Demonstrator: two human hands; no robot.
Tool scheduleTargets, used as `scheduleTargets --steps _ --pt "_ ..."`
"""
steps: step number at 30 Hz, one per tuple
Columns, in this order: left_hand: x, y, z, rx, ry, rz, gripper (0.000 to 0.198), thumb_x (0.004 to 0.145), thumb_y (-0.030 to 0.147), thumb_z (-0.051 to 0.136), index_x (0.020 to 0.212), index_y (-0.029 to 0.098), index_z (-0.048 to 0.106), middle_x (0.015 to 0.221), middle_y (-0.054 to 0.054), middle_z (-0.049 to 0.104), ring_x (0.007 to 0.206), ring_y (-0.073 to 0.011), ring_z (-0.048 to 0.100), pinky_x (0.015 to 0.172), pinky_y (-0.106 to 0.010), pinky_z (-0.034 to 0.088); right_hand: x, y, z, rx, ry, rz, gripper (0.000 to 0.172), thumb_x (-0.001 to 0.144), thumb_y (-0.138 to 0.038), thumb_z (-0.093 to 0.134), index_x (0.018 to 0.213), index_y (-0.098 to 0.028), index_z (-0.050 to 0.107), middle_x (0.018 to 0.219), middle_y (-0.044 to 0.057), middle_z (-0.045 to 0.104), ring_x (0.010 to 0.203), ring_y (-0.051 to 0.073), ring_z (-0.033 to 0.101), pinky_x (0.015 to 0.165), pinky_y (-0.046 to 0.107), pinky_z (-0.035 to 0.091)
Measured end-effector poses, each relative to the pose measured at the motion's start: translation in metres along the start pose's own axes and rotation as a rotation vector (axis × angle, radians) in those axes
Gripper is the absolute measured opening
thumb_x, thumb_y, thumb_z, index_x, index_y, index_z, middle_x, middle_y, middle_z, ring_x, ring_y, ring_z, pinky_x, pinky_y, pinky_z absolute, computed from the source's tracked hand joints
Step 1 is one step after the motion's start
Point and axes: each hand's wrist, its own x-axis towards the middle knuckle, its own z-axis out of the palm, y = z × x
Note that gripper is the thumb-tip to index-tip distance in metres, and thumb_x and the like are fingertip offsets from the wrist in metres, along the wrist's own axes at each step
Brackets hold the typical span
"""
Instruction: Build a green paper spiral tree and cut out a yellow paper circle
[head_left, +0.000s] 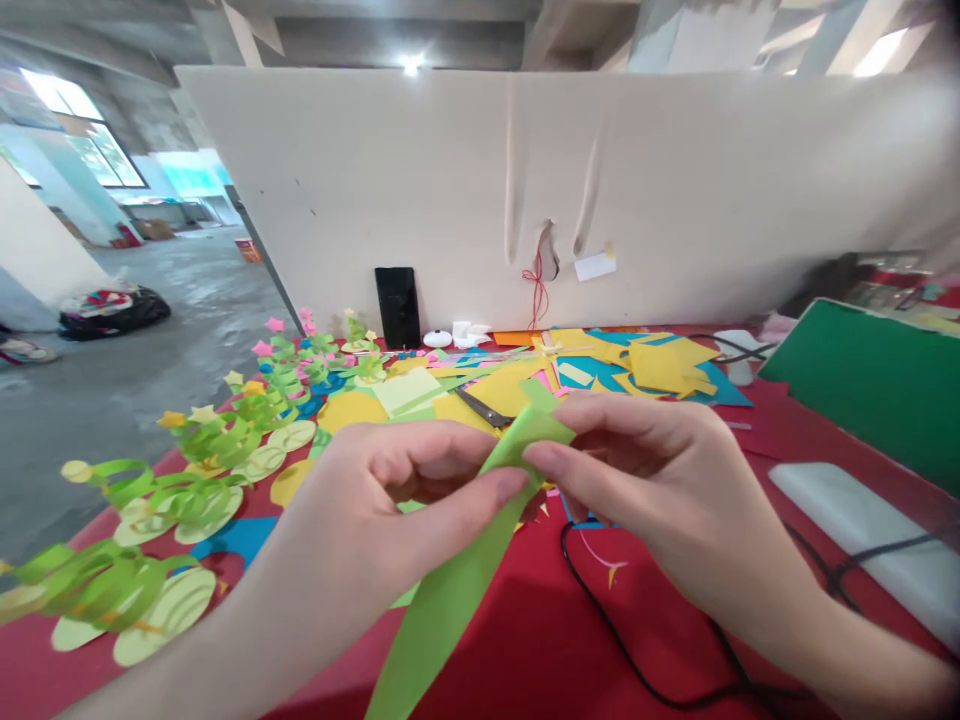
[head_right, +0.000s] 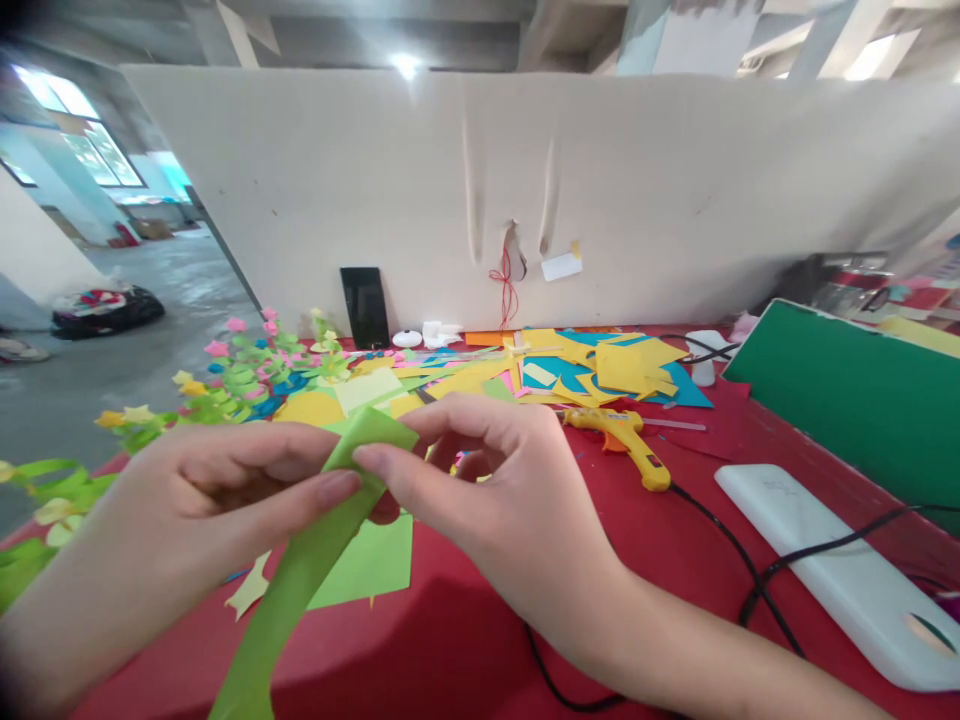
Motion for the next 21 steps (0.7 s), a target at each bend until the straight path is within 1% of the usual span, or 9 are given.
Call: scheduleTargets --steps 3,8,12,14,17,21 --pt "-0.0026 0.0008 0.0009 -0.055 0.039 0.023 0.018 0.075 0.015 0.062 0.073 0.031 0.071 0.067 0.013 0.069 0.059 -0.0025 0.062 0.051 0.000 0.044 -0.0011 -0.0009 0.0007 -0.044 0.000 -0.006 0.008 0.075 -0.024 0.064 0.068 -0.019 0.065 0.063 -0.003 0.066 0.057 0.008 0.059 0.047 0.013 0.044" --pt "-0.0016 -0.0008 0.0012 -0.087 0.042 0.019 0.017 0.075 0.015 0.062 0.071 0.030 0.071 0.066 0.012 0.069 0.061 -0.0031 0.063 0.052 0.000 0.045 -0.0051 -0.0037 -0.0013 -0.060 0.001 -0.018 0.010 0.074 -0.022 0.065 0.065 -0.020 0.064 0.065 -0.004 0.066 0.054 0.005 0.056 0.043 0.011 0.040" --pt "-0.0008 -0.0006 0.0008 -0.085 0.034 0.009 0.016 0.074 0.016 0.062 0.071 0.029 0.071 0.065 0.010 0.070 0.059 -0.0045 0.063 0.051 -0.002 0.046 -0.0079 -0.0061 -0.0013 -0.045 -0.004 -0.023 0.008 0.075 -0.023 0.064 0.068 -0.021 0.066 0.063 -0.004 0.065 0.052 0.005 0.055 0.042 0.010 0.039" --pt "-0.0012 0.0003 0.0003 -0.085 0.034 0.011 0.016 0.073 0.016 0.063 0.070 0.029 0.071 0.064 0.010 0.070 0.056 -0.0039 0.062 0.048 -0.001 0.045 -0.0075 -0.0066 -0.0011 -0.038 -0.009 -0.008 0.006 0.075 -0.023 0.064 0.070 -0.021 0.067 0.063 -0.004 0.065 0.051 0.005 0.054 0.042 0.011 0.039" --pt "-0.0016 0.0023 -0.0001 -0.071 0.037 0.001 0.017 0.073 0.015 0.063 0.067 0.029 0.071 0.061 0.012 0.068 0.050 -0.0024 0.059 0.044 0.000 0.042 -0.0054 -0.0064 -0.0014 -0.024 -0.024 0.036 0.007 0.074 -0.021 0.065 0.066 -0.020 0.066 0.065 -0.004 0.065 0.050 0.005 0.052 0.042 0.012 0.039" --pt "-0.0013 0.0043 0.0003 -0.051 0.034 -0.046 0.016 0.073 0.017 0.065 0.066 0.030 0.071 0.062 0.012 0.068 0.052 -0.0044 0.059 0.045 -0.003 0.043 -0.0034 -0.0055 -0.0026 -0.008 -0.041 0.073 0.008 0.074 -0.022 0.065 0.066 -0.020 0.066 0.062 -0.003 0.061 0.049 0.005 0.048 0.041 0.013 0.037"
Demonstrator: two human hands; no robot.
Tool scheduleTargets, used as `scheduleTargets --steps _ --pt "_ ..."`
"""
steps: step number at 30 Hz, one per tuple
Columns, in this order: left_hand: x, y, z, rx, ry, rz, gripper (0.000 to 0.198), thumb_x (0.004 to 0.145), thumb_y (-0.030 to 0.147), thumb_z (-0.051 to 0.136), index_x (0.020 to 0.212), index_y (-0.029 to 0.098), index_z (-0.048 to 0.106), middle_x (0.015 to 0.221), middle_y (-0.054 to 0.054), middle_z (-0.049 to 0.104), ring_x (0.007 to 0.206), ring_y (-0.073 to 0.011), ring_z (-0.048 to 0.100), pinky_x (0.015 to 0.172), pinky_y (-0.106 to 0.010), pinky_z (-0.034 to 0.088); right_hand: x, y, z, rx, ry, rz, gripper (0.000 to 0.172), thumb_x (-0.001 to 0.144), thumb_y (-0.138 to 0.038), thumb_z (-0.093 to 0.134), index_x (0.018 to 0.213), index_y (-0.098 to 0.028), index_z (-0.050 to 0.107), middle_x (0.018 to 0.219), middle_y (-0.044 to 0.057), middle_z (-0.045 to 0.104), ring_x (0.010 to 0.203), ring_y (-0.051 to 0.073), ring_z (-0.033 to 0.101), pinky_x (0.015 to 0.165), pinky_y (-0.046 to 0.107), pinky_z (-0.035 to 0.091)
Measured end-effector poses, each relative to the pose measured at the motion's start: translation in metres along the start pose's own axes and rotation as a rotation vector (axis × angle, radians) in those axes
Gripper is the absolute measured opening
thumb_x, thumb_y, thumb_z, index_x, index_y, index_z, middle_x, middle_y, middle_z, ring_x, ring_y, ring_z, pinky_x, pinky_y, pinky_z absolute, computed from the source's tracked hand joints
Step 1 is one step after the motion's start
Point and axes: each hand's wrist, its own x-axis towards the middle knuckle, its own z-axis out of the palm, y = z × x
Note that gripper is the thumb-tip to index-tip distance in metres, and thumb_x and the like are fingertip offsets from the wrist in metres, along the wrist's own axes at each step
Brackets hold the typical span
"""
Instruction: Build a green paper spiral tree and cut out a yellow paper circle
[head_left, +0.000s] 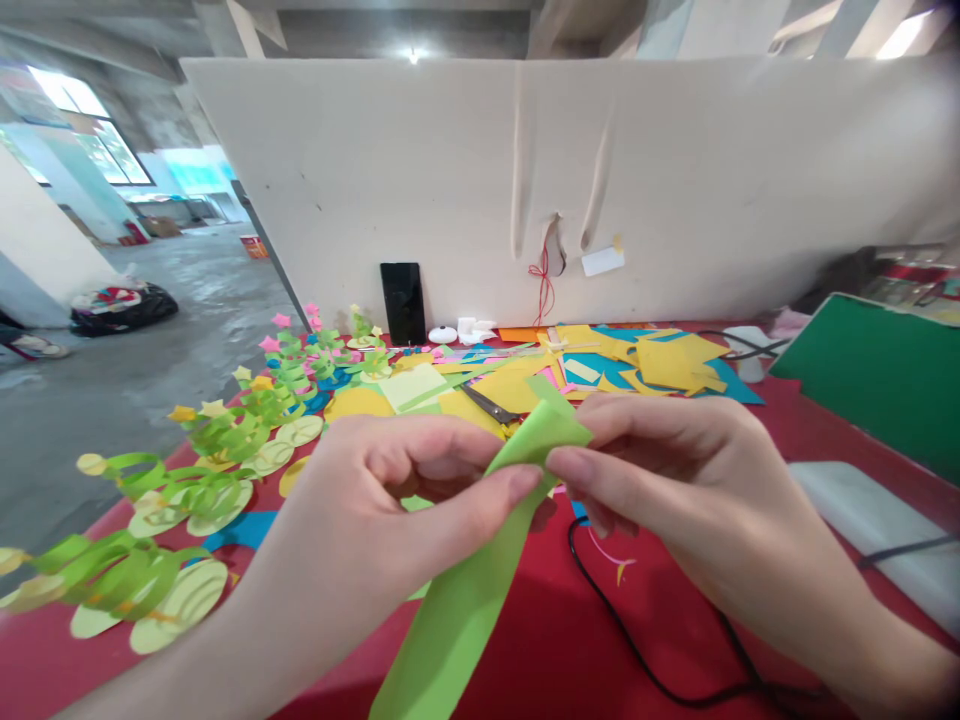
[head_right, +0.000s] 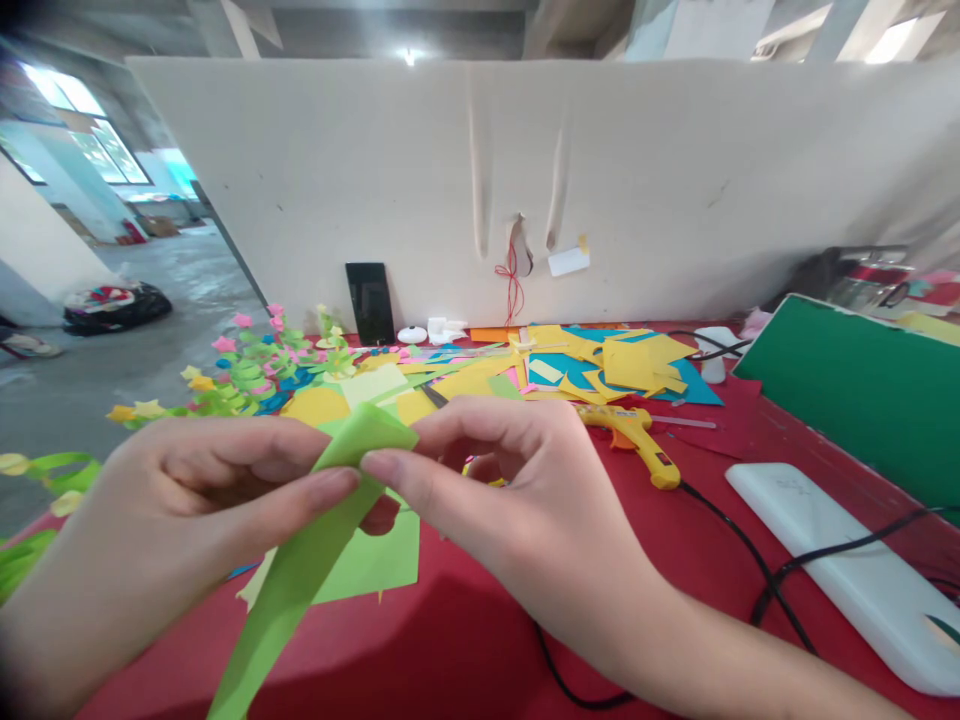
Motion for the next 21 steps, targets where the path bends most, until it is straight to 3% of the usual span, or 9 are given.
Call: scheduleTargets --steps 7,16,21 --pt "0.003 -0.003 -0.001 0.050 0.002 -0.016 0.015 0.073 0.021 0.063 0.060 0.027 0.068 0.053 0.011 0.061 0.045 -0.0033 0.051 0.038 -0.006 0.035 0.002 0.004 -0.004 0.158 -0.105 0.064 0.012 0.077 -0.014 0.061 0.066 -0.019 0.063 0.056 -0.006 0.057 0.047 0.002 0.044 0.043 0.010 0.034" --pt "0.006 -0.002 -0.001 0.231 0.044 -0.174 0.026 0.072 0.040 0.060 0.058 0.018 0.064 0.050 0.002 0.060 0.042 -0.0082 0.046 0.036 -0.015 0.029 0.011 0.018 -0.010 0.198 -0.156 0.187 0.011 0.077 -0.024 0.061 0.069 -0.018 0.061 0.056 -0.004 0.050 0.049 0.006 0.042 0.044 0.017 0.033" --pt "0.009 -0.003 -0.003 0.238 -0.012 -0.197 0.029 0.072 0.042 0.058 0.057 0.018 0.062 0.044 0.003 0.054 0.037 -0.0075 0.040 0.033 -0.017 0.024 0.014 0.014 -0.011 0.218 -0.202 0.219 0.012 0.076 -0.023 0.061 0.066 -0.016 0.058 0.052 -0.004 0.050 0.045 0.004 0.044 0.041 0.015 0.033"
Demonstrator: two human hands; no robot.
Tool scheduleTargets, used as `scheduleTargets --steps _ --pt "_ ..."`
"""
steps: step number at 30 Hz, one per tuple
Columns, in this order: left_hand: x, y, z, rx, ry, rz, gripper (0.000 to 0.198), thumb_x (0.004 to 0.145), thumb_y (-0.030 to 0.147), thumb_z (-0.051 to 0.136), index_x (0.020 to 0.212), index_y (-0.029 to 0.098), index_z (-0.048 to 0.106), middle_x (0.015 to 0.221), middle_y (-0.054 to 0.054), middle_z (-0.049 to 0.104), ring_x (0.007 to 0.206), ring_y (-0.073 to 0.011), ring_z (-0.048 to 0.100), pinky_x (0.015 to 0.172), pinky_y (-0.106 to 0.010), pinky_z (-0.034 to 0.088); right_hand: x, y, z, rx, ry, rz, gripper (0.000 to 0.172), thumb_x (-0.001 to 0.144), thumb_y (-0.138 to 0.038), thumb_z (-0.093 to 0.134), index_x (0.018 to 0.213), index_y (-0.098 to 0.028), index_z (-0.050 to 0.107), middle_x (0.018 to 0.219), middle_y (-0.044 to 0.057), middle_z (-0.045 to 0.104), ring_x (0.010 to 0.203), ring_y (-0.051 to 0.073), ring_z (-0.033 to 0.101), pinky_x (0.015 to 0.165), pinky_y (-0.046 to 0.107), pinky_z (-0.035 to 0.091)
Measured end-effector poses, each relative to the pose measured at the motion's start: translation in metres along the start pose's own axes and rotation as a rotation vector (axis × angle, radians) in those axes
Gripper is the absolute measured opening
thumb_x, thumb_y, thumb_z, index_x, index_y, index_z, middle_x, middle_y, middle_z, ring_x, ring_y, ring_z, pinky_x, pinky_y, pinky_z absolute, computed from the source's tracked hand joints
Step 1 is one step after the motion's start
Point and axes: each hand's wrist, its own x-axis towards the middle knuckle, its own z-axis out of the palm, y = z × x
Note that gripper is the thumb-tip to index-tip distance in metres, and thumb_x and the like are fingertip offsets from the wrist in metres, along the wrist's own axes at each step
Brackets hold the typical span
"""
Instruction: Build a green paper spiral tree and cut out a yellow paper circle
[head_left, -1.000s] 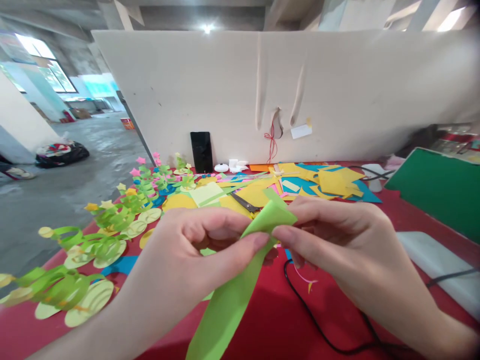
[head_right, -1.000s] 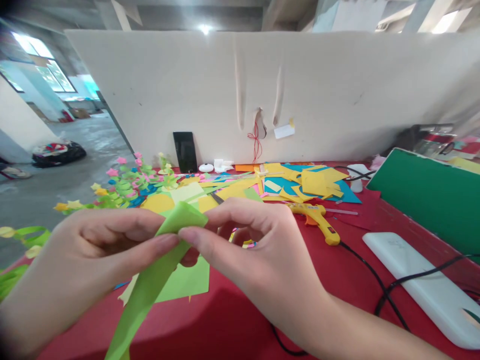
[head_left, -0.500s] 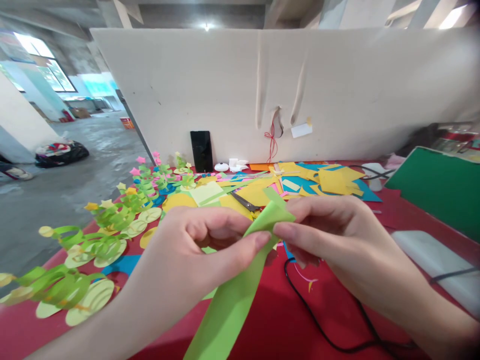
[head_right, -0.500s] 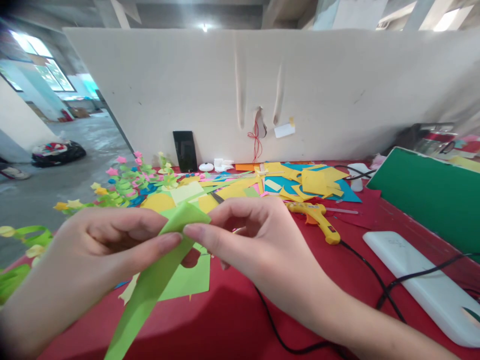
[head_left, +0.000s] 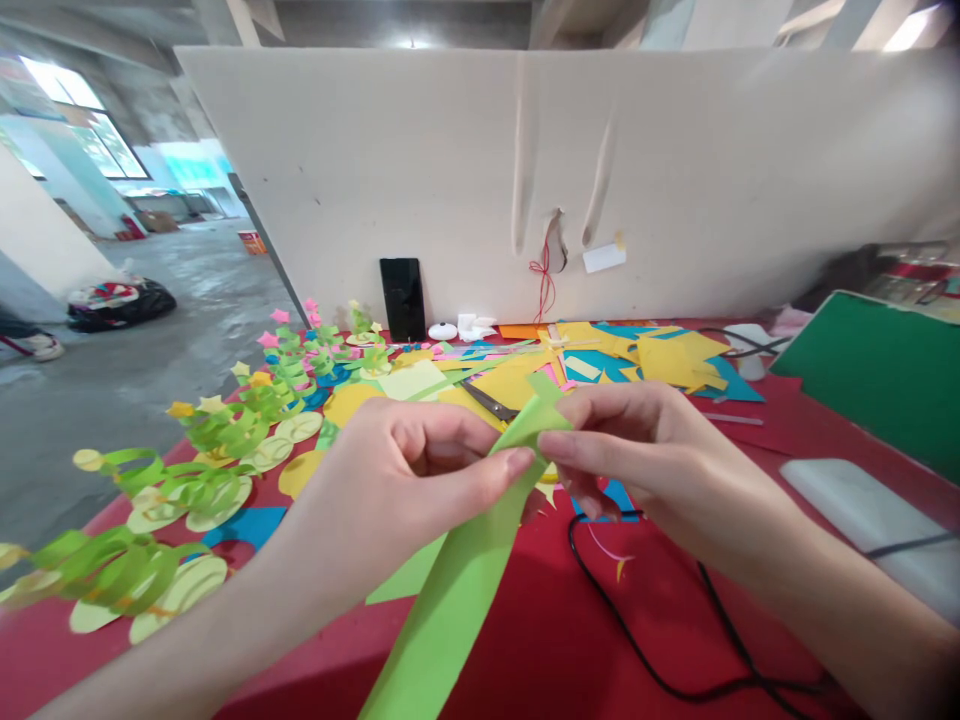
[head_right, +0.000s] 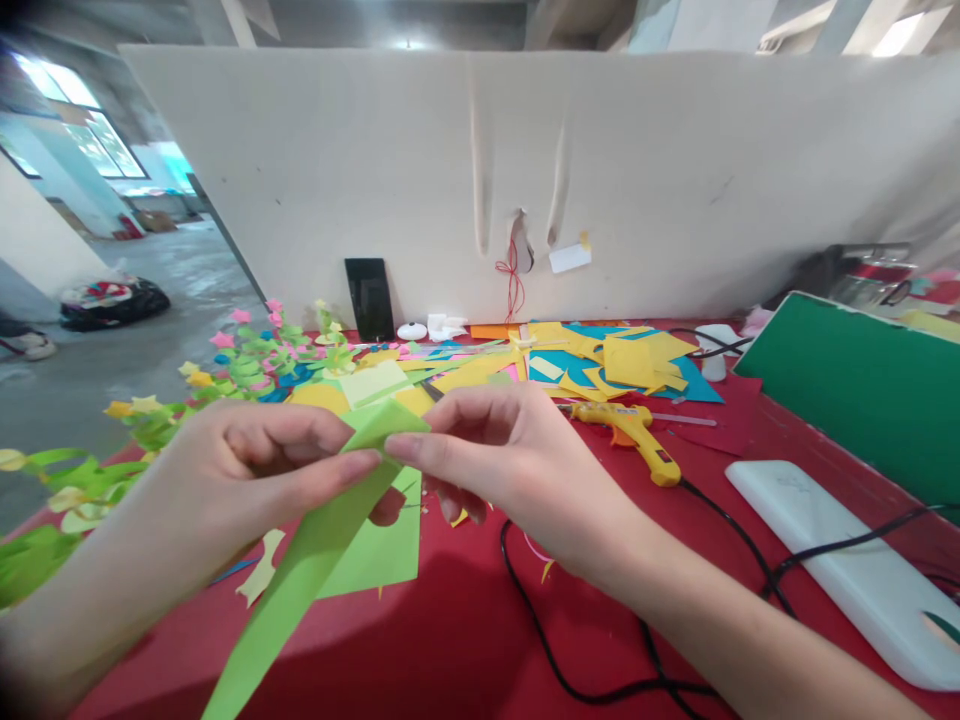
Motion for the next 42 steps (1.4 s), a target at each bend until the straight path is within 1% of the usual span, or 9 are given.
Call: scheduleTargets --steps 5,8,16,23,26,29,33,36,42 --pt "0.008 -0.005 -0.002 0.051 -0.159 -0.047 0.030 0.074 0.043 0.056 0.059 0.018 0.061 0.046 0.004 0.052 0.038 -0.0071 0.038 0.035 -0.019 0.021 0.007 -0.005 -0.009 -0.062 -0.162 0.170 0.010 0.072 -0.020 0.063 0.067 -0.015 0.056 0.052 -0.004 0.054 0.043 0.006 0.049 0.037 0.014 0.035" --pt "0.013 -0.009 -0.003 0.117 -0.156 -0.014 0.038 0.074 0.049 0.055 0.054 0.017 0.058 0.043 0.005 0.046 0.038 -0.0067 0.033 0.038 -0.020 0.019 0.011 -0.004 -0.019 -0.082 -0.160 0.176 0.012 0.073 -0.019 0.061 0.064 -0.015 0.054 0.049 -0.004 0.054 0.042 0.006 0.050 0.039 0.014 0.036" --pt "0.019 -0.017 0.002 -0.049 -0.305 -0.074 0.035 0.081 0.045 0.048 0.071 0.016 0.066 0.073 -0.006 0.069 0.063 -0.0168 0.061 0.057 -0.023 0.043 0.019 -0.002 -0.036 -0.196 -0.125 0.166 0.013 0.073 -0.020 0.061 0.064 -0.014 0.055 0.052 -0.003 0.058 0.044 0.007 0.054 0.041 0.015 0.035" --pt "0.016 -0.030 0.001 -0.023 -0.143 -0.104 0.027 0.076 0.039 0.057 0.062 0.017 0.066 0.055 0.001 0.064 0.049 -0.0116 0.056 0.046 -0.019 0.041 0.023 -0.008 -0.076 -0.094 0.099 0.159 0.013 0.068 -0.018 0.066 0.061 -0.016 0.055 0.047 -0.003 0.054 0.039 0.006 0.049 0.039 0.016 0.039" --pt "0.008 -0.043 -0.002 -0.074 -0.179 -0.182 0.022 0.078 0.032 0.056 0.064 0.017 0.065 0.058 0.000 0.066 0.054 -0.0135 0.061 0.052 -0.020 0.047 0.019 -0.015 -0.108 -0.094 0.217 0.129 0.008 0.067 -0.016 0.064 0.062 -0.015 0.057 0.046 -0.002 0.052 0.040 0.006 0.047 0.037 0.014 0.037" --pt "0.003 -0.056 0.000 -0.085 -0.138 -0.159 0.025 0.082 0.033 0.051 0.065 0.017 0.060 0.060 -0.001 0.066 0.060 -0.0151 0.063 0.062 -0.025 0.050 0.016 -0.017 -0.123 -0.095 0.206 0.142 0.010 0.067 -0.016 0.063 0.059 -0.015 0.057 0.046 -0.002 0.051 0.041 0.006 0.046 0.037 0.014 0.037" --pt "0.006 -0.055 0.010 0.021 0.090 0.027 0.025 0.086 0.037 0.044 0.074 0.018 0.055 0.071 0.001 0.061 0.072 -0.0151 0.060 0.070 -0.025 0.046 0.018 -0.014 -0.106 -0.102 0.066 0.180 0.005 0.067 -0.017 0.066 0.068 -0.014 0.061 0.048 0.000 0.054 0.041 0.007 0.048 0.038 0.016 0.039" --pt "0.012 -0.042 0.018 -0.032 0.137 0.091 0.024 0.086 0.041 0.044 0.094 0.023 0.059 0.098 0.002 0.062 0.094 -0.0153 0.057 0.080 -0.022 0.042 0.020 -0.010 -0.081 -0.077 -0.004 0.160 0.006 0.070 -0.018 0.065 0.067 -0.016 0.060 0.049 -0.002 0.054 0.042 0.006 0.050 0.039 0.015 0.041" --pt "0.019 -0.022 0.023 -0.162 -0.117 -0.049 0.032 0.079 0.047 0.052 0.073 0.020 0.067 0.064 0.003 0.067 0.053 -0.0099 0.057 0.045 -0.016 0.039 0.018 -0.009 -0.058 -0.100 -0.026 0.136 0.014 0.073 -0.017 0.062 0.062 -0.016 0.055 0.049 -0.003 0.053 0.043 0.006 0.050 0.041 0.015 0.042"
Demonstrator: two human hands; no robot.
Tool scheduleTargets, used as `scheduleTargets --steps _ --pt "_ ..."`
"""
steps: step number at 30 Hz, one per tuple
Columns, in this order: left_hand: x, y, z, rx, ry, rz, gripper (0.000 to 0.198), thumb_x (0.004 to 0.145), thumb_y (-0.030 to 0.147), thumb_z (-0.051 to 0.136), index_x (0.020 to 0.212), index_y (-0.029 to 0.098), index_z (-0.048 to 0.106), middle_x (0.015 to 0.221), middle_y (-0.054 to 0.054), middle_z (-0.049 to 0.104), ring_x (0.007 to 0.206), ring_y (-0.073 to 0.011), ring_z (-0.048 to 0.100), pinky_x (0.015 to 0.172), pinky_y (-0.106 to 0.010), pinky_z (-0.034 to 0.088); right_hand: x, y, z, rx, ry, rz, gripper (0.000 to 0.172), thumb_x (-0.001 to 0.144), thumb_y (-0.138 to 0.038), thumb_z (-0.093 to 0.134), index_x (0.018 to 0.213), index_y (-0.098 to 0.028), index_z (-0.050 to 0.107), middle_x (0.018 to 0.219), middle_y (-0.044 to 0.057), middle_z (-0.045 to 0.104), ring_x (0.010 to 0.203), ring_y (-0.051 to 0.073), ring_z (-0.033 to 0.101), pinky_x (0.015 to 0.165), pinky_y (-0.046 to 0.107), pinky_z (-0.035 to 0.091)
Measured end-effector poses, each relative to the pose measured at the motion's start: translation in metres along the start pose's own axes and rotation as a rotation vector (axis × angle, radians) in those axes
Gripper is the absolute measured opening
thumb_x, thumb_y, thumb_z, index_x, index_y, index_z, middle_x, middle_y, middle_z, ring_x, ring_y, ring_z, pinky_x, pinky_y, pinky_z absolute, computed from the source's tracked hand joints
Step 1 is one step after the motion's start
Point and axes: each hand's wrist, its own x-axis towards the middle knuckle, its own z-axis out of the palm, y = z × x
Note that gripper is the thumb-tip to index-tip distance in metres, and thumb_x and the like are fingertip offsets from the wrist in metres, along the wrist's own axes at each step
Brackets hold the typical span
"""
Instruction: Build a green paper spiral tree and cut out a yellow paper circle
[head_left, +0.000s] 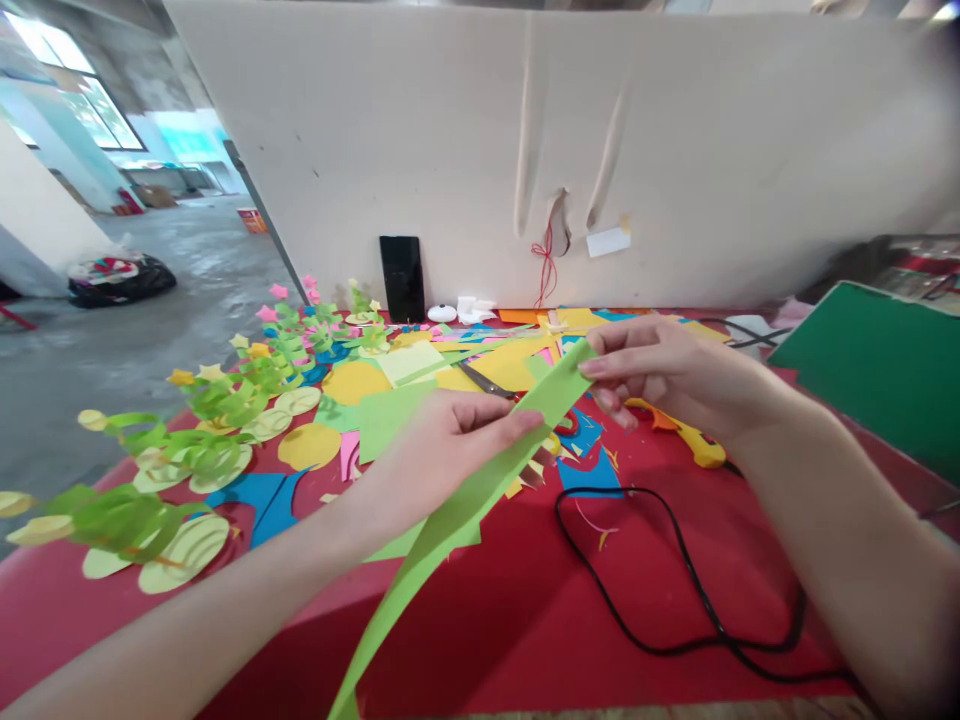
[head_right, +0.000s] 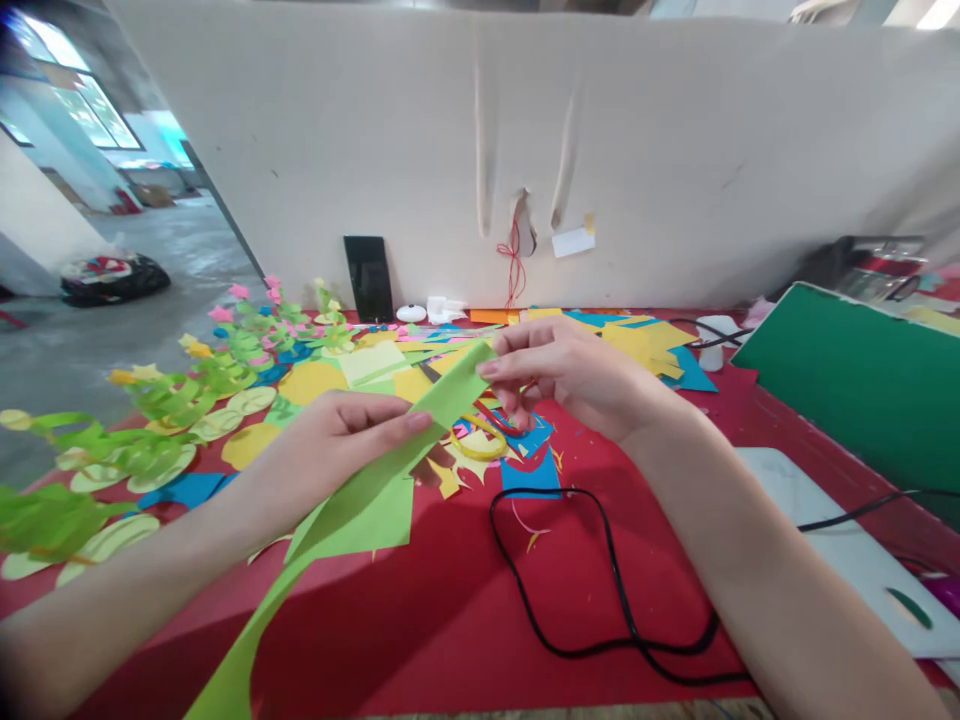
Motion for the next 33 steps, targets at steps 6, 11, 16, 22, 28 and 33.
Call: scheduleTargets --steps 6,11,16,22,28,33 --pt "-0.003 -0.012 -0.003 -0.255 -0.143 -0.129 0.023 0.080 0.035 0.057 0.069 0.017 0.066 0.063 0.002 0.070 0.055 -0.0094 0.063 0.051 -0.014 0.046 0.003 0.002 -0.016 -0.049 -0.001 0.031 0.014 0.070 -0.020 0.064 0.062 -0.016 0.054 0.048 -0.001 0.055 0.038 0.007 0.050 0.037 0.016 0.037" --pt "-0.007 -0.030 -0.012 -0.329 -0.267 -0.190 0.027 0.083 0.027 0.054 0.064 0.012 0.065 0.060 -0.002 0.070 0.052 -0.0102 0.064 0.050 -0.015 0.048 0.005 0.005 -0.029 -0.354 -0.206 0.111 0.014 0.074 -0.030 0.063 0.076 -0.017 0.060 0.064 -0.001 0.060 0.058 0.010 0.057 0.050 0.018 0.043" --pt "-0.006 -0.046 -0.017 -0.262 -0.503 -0.267 0.028 0.083 0.029 0.054 0.063 0.011 0.064 0.062 -0.006 0.070 0.056 -0.0149 0.066 0.055 -0.021 0.050 0.007 0.004 -0.018 -0.786 -0.441 0.142 0.029 0.078 -0.044 0.056 0.100 -0.027 0.063 0.107 -0.002 0.061 0.100 0.017 0.053 0.079 0.022 0.041" --pt "-0.004 -0.056 -0.007 -0.265 -0.608 -0.273 0.029 0.082 0.031 0.052 0.062 0.012 0.061 0.061 -0.005 0.069 0.056 -0.0159 0.066 0.059 -0.024 0.052 0.019 0.033 0.027 -0.642 -0.733 -0.005 0.030 0.081 -0.037 0.052 0.094 -0.015 0.067 0.077 0.001 0.064 0.070 0.012 0.055 0.060 0.020 0.038" --pt "-0.009 -0.055 -0.008 -0.220 -0.589 -0.279 0.028 0.083 0.029 0.051 0.062 0.013 0.058 0.056 -0.004 0.068 0.052 -0.0151 0.065 0.056 -0.022 0.052 0.030 0.052 0.041 -0.525 -0.788 0.021 0.023 0.079 -0.028 0.057 0.083 -0.009 0.068 0.059 -0.003 0.054 0.054 0.005 0.042 0.051 0.014 0.034" --pt "-0.026 -0.062 -0.027 -0.265 -0.550 -0.359 0.031 0.083 0.032 0.051 0.058 0.014 0.053 0.054 -0.005 0.068 0.047 -0.0152 0.064 0.050 -0.021 0.051 0.022 0.043 0.002 -0.562 -0.754 0.160 0.021 0.078 -0.030 0.057 0.079 -0.011 0.068 0.055 -0.001 0.057 0.051 0.007 0.049 0.051 0.017 0.039"
